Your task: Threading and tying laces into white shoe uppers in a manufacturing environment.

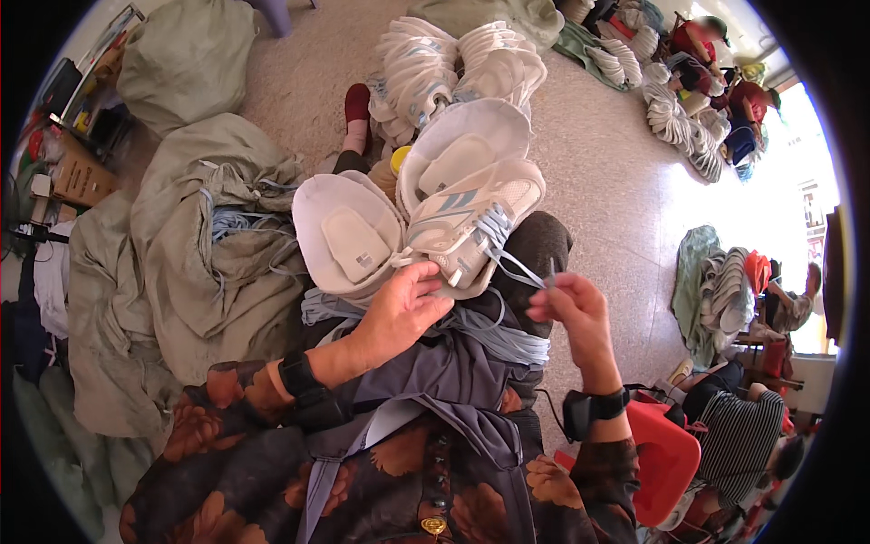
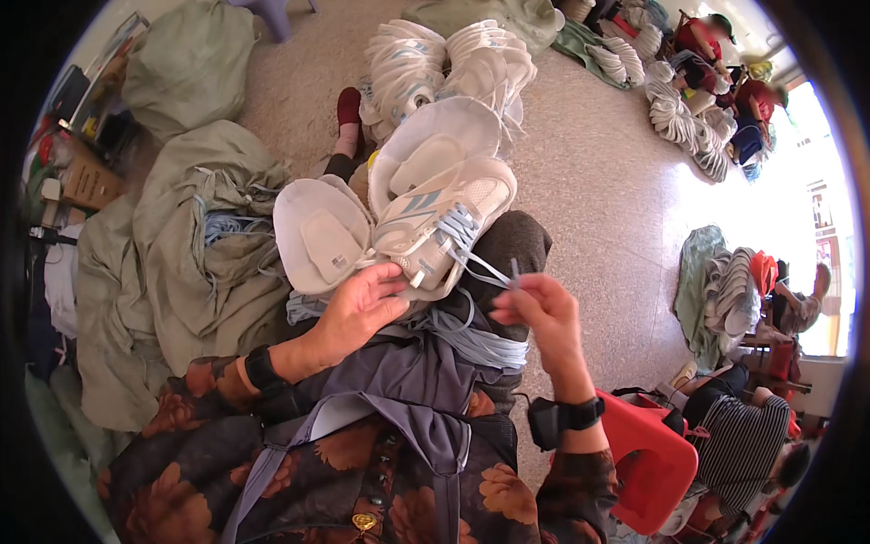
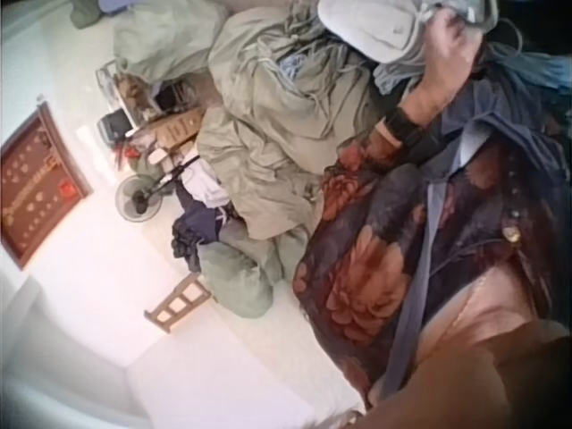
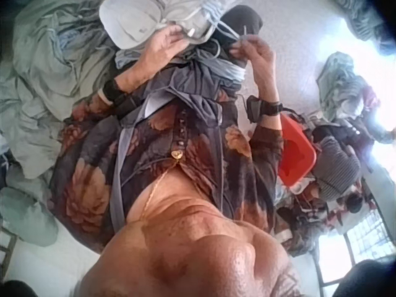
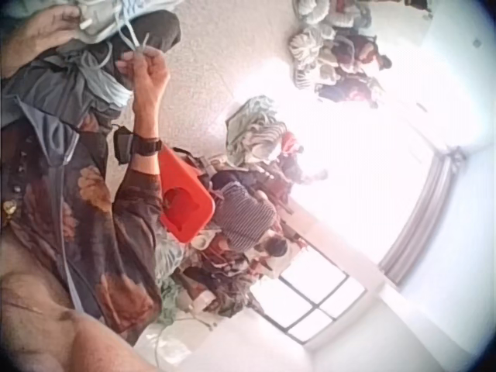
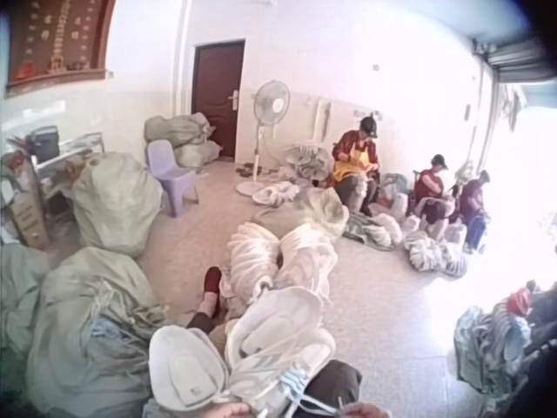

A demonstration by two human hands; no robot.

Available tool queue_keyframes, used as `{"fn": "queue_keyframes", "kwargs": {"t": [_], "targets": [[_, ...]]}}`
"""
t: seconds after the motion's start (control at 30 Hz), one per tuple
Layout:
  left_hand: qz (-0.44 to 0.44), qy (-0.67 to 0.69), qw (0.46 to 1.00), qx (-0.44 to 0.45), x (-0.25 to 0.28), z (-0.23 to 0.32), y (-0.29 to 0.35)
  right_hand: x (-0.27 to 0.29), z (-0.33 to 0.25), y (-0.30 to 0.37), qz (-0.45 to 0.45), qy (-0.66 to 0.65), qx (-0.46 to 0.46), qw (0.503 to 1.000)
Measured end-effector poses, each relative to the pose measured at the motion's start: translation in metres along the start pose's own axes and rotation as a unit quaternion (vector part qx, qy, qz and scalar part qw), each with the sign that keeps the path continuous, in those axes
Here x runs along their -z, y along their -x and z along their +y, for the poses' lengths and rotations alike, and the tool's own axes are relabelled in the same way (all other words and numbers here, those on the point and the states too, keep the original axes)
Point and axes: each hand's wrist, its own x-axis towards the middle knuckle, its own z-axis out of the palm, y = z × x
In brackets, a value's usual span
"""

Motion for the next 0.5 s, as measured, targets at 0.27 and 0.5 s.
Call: {"fn": "queue_keyframes", "kwargs": {"t": [0.27, 0.5], "targets": [[-0.036, 0.131, 0.990, 0.025, -0.015, 0.014, -0.012, -0.063, 0.015, -0.032, -0.001, 0.095, 0.045, 0.994], [-0.003, 0.219, 0.970, 0.108, -0.023, 0.001, -0.040, -0.071, 0.020, -0.035, 0.051, 0.254, 0.166, 0.951]]}}
